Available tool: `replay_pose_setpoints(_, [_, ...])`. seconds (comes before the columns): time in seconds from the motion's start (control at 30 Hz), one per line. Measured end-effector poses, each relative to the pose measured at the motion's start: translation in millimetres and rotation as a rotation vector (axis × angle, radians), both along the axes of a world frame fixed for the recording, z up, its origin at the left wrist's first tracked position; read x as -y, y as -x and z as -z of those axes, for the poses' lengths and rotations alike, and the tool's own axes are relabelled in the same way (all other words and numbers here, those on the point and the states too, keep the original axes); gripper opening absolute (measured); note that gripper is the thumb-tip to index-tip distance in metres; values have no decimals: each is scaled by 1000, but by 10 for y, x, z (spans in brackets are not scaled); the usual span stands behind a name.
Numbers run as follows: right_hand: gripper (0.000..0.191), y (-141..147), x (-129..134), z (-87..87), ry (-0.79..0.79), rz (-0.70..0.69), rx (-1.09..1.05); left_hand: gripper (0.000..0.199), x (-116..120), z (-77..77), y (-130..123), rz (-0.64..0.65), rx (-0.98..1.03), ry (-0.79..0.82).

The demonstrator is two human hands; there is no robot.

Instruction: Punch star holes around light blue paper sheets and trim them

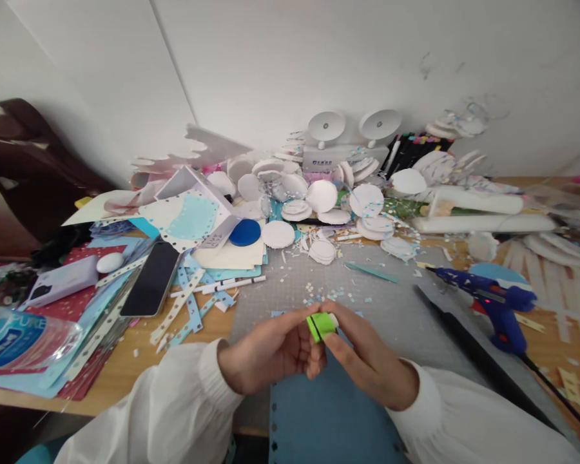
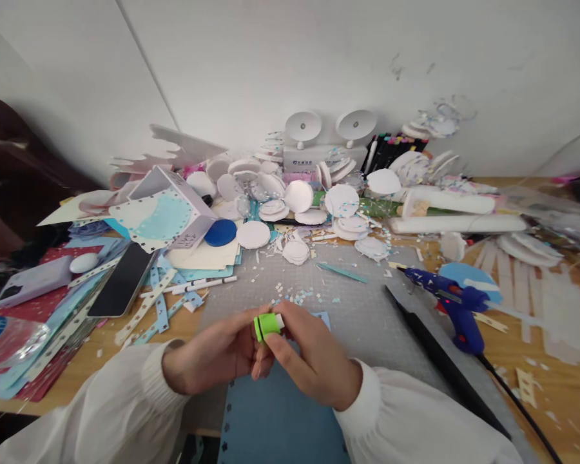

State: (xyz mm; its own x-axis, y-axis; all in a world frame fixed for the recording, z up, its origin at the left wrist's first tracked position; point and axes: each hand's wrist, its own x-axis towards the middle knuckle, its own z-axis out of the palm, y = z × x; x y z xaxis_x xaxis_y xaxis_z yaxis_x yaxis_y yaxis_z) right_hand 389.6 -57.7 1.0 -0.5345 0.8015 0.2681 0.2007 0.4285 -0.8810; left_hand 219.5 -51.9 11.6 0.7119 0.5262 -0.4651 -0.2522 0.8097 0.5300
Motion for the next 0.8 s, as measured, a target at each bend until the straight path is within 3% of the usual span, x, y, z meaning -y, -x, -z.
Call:
replay_pose_setpoints(0.13, [26,-28,-108,134,246,120,-189,72,-59,-21,83,43,188,183])
replay_pose_setpoints(0.23, [22,-80,-252,265,445,184,-400,91,-55,-127,157,-30,331,256])
replay_pose_setpoints(0.37, [19,-128,-384,362,503,205,-537,92,-36,-231,209,-108,378,169])
replay_pose_setpoints(0.5, [27,-145,-388,411,522,275,-554,86,-131,-206,245,-94,282,-34])
replay_pose_setpoints(0.57, [34,-149,-374,444,509,289,-534,74,-200,-158,280,-101,86,-240])
replay_pose_setpoints(0.67, [35,-143,-357,485,492,256,-529,47,-240,-80,338,-117,-540,-785])
replay_pose_setpoints(0.73, [34,-127,-347,494,482,262,-513,37,-206,-37,363,-47,-992,-1167])
replay_pose_setpoints(0.8, [35,-103,-334,490,478,309,-474,39,-146,-6,372,96,-1262,-1400])
